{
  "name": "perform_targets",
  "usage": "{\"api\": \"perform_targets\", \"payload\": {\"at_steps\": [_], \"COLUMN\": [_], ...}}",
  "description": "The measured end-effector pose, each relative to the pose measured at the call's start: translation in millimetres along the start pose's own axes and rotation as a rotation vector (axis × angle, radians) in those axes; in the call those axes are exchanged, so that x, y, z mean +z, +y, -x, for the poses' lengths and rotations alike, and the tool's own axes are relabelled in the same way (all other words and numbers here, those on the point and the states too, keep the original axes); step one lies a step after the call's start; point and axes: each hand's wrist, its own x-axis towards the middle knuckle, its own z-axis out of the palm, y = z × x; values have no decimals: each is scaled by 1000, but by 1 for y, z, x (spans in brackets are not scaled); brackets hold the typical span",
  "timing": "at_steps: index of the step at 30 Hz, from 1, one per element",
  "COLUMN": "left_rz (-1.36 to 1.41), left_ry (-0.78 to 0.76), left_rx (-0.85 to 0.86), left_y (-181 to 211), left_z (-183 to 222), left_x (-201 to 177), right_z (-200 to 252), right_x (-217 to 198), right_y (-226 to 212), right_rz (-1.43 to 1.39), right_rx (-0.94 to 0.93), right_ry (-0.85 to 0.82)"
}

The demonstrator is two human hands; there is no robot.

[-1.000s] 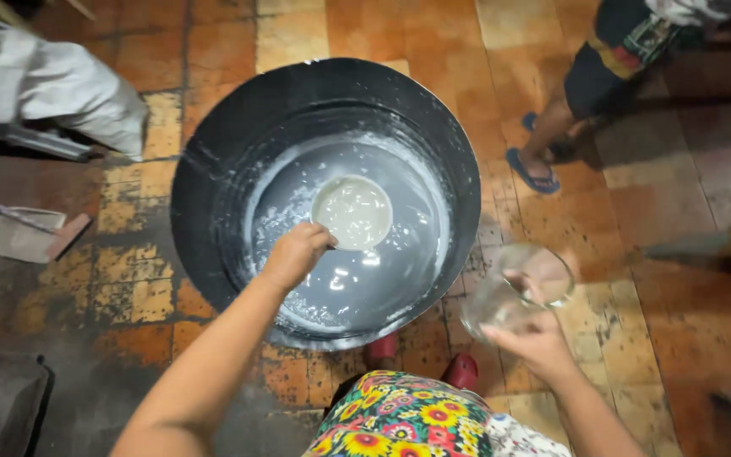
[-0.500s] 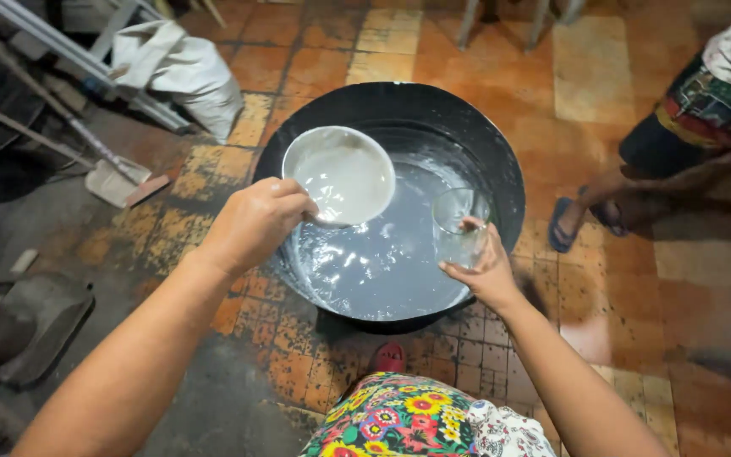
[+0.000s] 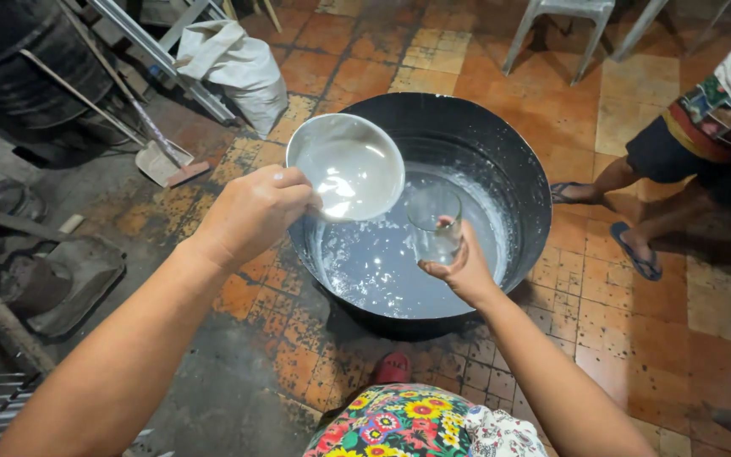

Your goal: Filling glass jars with liquid from a large vat and arranging them on a table

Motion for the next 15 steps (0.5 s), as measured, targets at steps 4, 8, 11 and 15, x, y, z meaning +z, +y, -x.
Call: {"api": "perform_targets", "payload": {"at_steps": [4, 8, 11, 15], "left_rz": [14, -49, -12, -85], "left_ry": [-12, -34, -39, -47], "left_rx": [19, 28, 44, 50], "left_y": [8, 15, 17, 25], "left_z": [-5, -8, -11, -17], "left_x": [-17, -27, -29, -44], "right_z": [-7, -11, -5, -3], "right_x": [9, 10, 11, 18], "right_y": [7, 2, -15, -29], "right_rz": [39, 44, 21, -44], "right_rx": [-26, -81, -44, -70], "right_ry": [-7, 12, 2, -5]}}
